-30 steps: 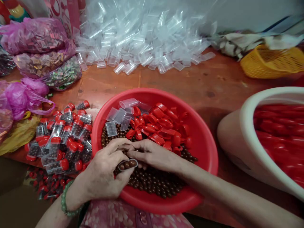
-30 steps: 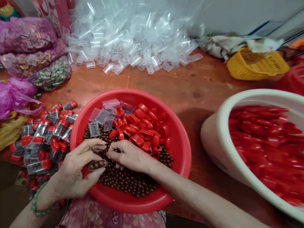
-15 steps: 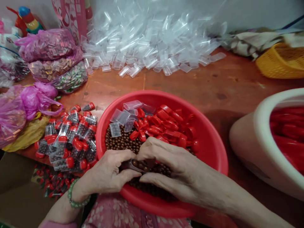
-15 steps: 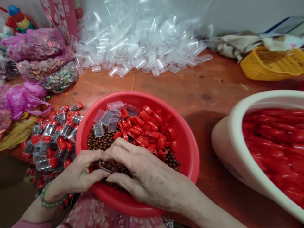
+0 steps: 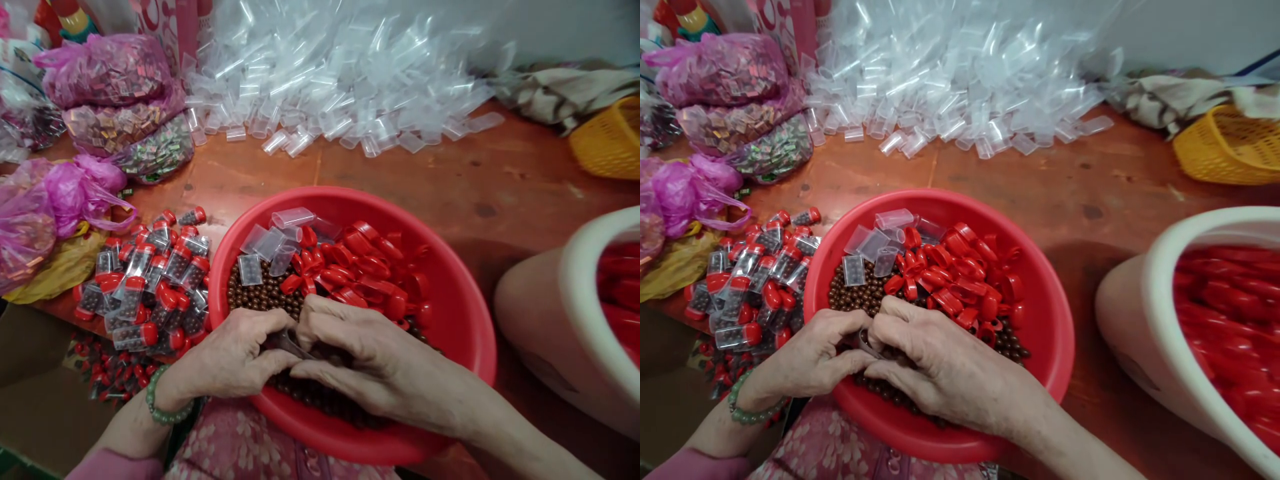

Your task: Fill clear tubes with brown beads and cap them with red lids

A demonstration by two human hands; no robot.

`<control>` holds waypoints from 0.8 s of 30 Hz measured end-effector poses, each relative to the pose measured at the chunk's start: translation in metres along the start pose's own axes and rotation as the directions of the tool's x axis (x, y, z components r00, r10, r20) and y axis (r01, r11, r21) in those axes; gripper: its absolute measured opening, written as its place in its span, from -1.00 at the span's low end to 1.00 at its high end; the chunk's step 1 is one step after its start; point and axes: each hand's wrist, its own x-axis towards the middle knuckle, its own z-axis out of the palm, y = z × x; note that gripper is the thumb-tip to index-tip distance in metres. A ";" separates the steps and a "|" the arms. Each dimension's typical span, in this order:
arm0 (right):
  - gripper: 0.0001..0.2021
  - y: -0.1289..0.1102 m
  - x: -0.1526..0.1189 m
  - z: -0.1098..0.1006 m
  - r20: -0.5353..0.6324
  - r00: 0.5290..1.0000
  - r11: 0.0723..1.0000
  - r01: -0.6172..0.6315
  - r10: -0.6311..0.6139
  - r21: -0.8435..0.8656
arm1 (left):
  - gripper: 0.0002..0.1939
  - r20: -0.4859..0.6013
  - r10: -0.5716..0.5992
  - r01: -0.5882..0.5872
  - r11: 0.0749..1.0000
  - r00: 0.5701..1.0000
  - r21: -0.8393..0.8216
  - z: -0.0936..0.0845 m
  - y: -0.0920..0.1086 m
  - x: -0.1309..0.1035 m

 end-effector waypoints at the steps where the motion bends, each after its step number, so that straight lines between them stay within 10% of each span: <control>1: -0.83 0.000 0.000 0.001 -0.011 1.000 1.000 -0.002 0.002 -0.013 | -0.87 0.000 -0.009 0.009 1.000 1.000 -0.001 0.000 0.001 0.000; 6: -0.86 -0.003 -0.013 0.007 -0.140 0.989 0.998 -0.045 0.039 -0.036 | -0.87 -0.008 -0.090 0.090 0.995 0.996 -0.038 0.001 0.003 -0.001; 13: -0.74 0.014 -0.042 0.004 -0.110 0.972 0.940 -0.227 0.206 -0.253 | -0.87 -0.337 -0.216 0.060 0.906 0.916 -0.418 0.008 -0.004 0.002; 24: -0.88 0.055 0.038 0.015 -0.022 0.993 0.618 -0.091 0.119 -0.781 | -0.86 -0.333 -0.242 0.066 0.884 0.911 -0.462 0.010 -0.007 0.004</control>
